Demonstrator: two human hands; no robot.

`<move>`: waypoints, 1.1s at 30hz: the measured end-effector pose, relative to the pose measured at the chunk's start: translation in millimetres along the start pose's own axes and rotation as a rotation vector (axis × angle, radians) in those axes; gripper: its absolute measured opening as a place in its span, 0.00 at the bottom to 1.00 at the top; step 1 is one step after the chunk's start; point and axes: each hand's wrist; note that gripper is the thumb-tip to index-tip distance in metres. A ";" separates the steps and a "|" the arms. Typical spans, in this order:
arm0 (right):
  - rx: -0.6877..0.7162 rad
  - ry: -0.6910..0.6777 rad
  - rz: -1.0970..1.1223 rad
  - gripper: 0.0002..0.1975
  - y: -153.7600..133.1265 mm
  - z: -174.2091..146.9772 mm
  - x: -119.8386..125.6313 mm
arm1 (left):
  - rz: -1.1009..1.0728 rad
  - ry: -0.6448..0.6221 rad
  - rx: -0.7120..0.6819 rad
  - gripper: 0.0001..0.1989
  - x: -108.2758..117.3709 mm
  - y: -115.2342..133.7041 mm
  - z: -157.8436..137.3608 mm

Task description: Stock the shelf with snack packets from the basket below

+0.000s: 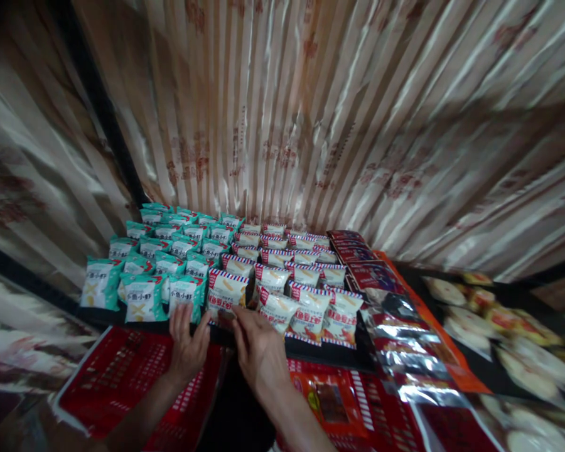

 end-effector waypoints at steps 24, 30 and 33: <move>0.155 -0.403 -0.487 0.13 19.9 162.7 -44.8 | -0.088 -0.102 -0.116 0.18 -30.4 20.9 1.2; 0.130 -0.362 -0.478 0.14 24.4 170.3 -28.4 | -0.170 -0.053 -0.054 0.17 -8.7 31.2 21.8; 0.104 -0.300 -0.490 0.14 37.4 180.7 -10.8 | -0.252 -0.037 -0.047 0.18 8.9 28.6 74.5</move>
Point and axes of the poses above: each hand's wrist, its own z-axis towards the middle knuckle, its own x-axis out of the back of the hand, y = z × x, and after that the axes turned 12 degrees about y, right-handed
